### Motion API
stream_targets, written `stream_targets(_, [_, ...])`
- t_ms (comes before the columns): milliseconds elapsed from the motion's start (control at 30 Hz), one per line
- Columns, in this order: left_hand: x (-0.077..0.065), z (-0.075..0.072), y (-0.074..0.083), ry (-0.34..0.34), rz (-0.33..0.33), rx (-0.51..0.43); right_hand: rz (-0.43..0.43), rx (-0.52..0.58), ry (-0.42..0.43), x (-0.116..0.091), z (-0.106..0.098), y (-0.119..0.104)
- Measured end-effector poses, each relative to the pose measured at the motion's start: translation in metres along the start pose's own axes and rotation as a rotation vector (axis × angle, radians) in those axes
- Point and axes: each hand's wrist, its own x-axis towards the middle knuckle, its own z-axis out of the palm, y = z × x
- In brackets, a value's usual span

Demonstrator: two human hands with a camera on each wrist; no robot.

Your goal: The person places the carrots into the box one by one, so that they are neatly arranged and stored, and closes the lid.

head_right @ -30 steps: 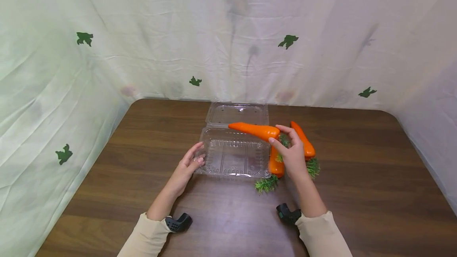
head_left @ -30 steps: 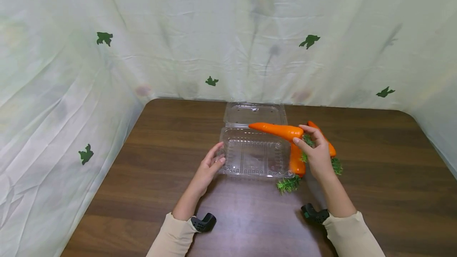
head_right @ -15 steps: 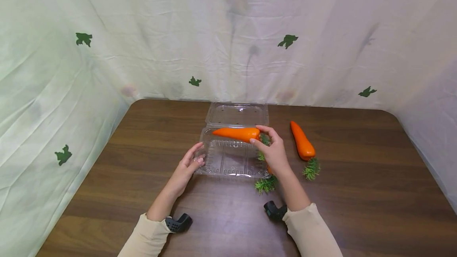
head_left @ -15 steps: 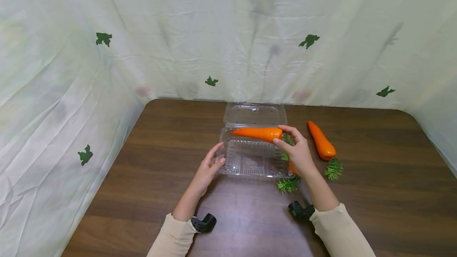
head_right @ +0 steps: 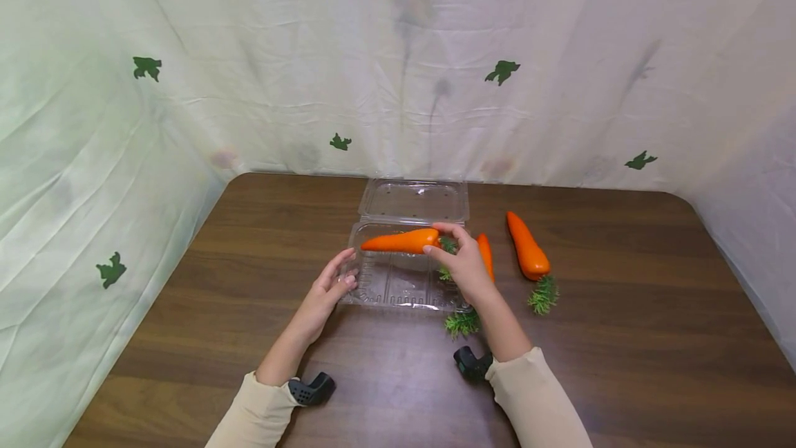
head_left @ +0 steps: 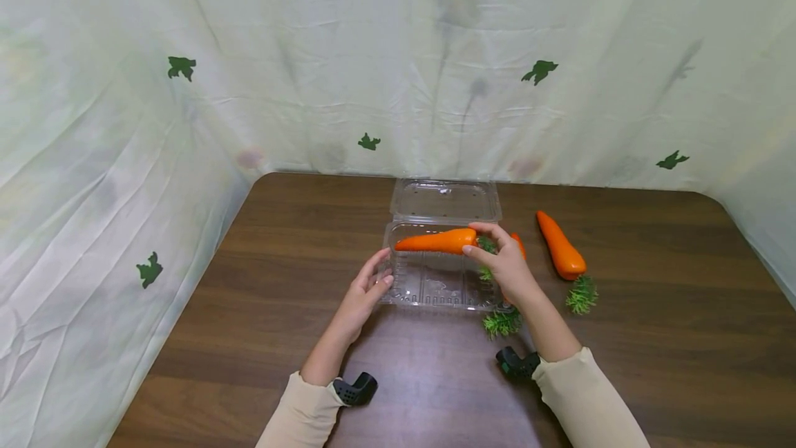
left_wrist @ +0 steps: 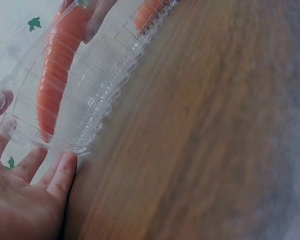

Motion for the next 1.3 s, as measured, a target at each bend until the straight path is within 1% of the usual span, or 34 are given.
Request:
stream_targets(200, [0.002,0.000,-0.001,-0.007,0.011,-0.015,0.013,-0.040,-0.015,0.001,0.000,0.001])
stream_targets(367, [0.002,0.000,0.000,0.008,0.003,-0.003,0.022,-0.079,-0.026,0.003,0.002,0.002])
stream_targets(500, [0.002,0.000,-0.001,0.011,0.003,0.004,0.033,-0.098,-0.019,0.005,0.003,0.003])
stream_targets(733, [0.009,-0.005,-0.022,0.021,0.010,-0.015,0.038,-0.138,0.047,0.004,0.006,0.004])
stream_targets(833, [0.009,-0.005,-0.026,0.026,0.027,-0.011,0.019,-0.168,0.067,0.003,0.007,0.003])
stream_targets(967, [0.009,-0.005,-0.027,0.026,0.039,-0.002,-0.013,-0.245,0.073,0.003,0.006,0.000])
stream_targets(1300, [0.009,-0.006,-0.027,0.021,0.032,-0.003,-0.063,-0.516,0.080,0.005,0.002,-0.005])
